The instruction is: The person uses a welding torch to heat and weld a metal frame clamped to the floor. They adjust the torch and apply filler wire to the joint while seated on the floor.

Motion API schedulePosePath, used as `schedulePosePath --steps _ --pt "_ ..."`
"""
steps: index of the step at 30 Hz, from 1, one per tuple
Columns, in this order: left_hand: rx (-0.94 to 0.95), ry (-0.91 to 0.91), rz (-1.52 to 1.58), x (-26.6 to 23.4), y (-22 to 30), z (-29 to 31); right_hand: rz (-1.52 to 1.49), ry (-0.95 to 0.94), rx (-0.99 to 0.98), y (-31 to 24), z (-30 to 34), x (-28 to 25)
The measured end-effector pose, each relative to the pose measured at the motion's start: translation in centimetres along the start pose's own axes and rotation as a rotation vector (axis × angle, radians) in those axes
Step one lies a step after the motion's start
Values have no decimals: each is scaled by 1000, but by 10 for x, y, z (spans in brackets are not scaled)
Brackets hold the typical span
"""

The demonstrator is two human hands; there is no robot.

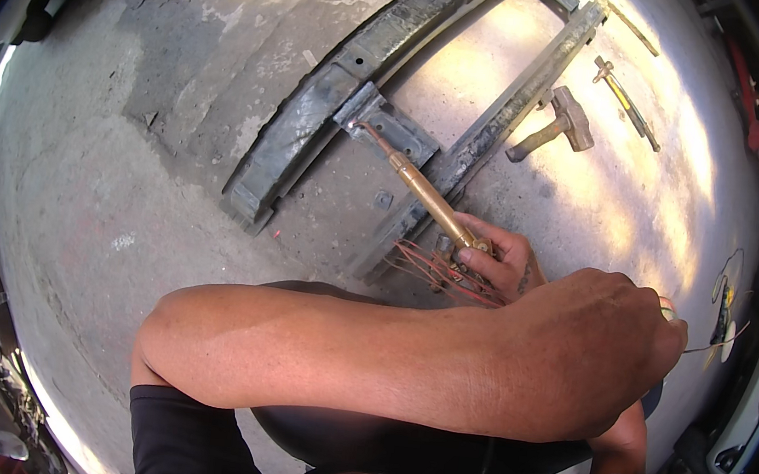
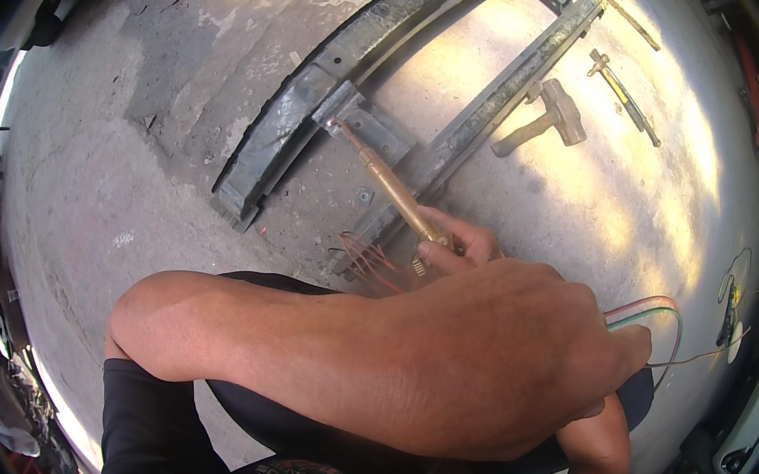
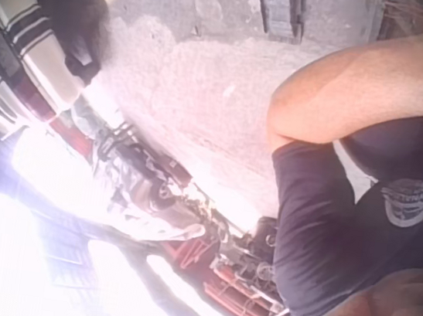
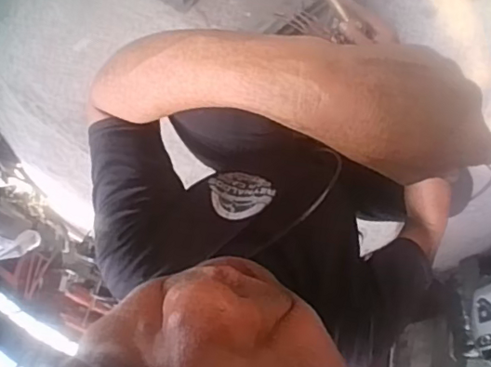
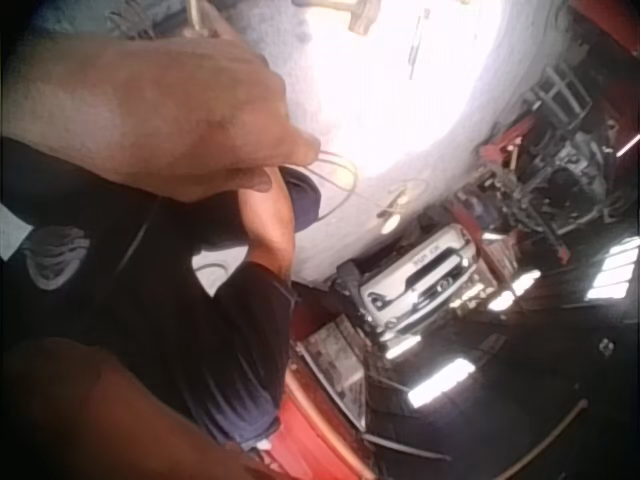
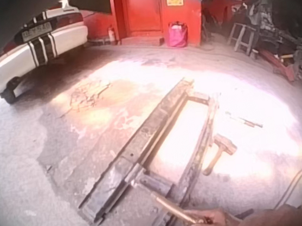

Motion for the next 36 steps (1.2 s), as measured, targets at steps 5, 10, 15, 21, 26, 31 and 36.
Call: schedulePosePath --steps 5,10,15,21,26,31,36 --pt "9 2 -19 0 1 0 -25 -2 13 2 -1 1" --pt "28 20 -51 0 2 0 -31 -12 -37 6 -3 1" --pt "23 15 -28 2 0 0 -7 2 38 2 0 0" --pt "33 19 -58 1 1 0 -13 35 -39 2 -1 1" --pt "26 9 -64 1 1 0 -11 31 8 0 0 1" --pt "44 24 -69 1 0 1 -42 46 -7 -1 -1 0" --pt "33 27 -74 0 1 1 -83 27 -35 4 -3 1"
Point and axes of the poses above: each hand's wrist, its own z-axis away from the middle knuckle, its own x-axis out of the palm, y = z × x, the point moved 4 cm from there along -z, towards the middle knuckle, and after that the axes turned 15 degrees about y, right-handed, at the moved point
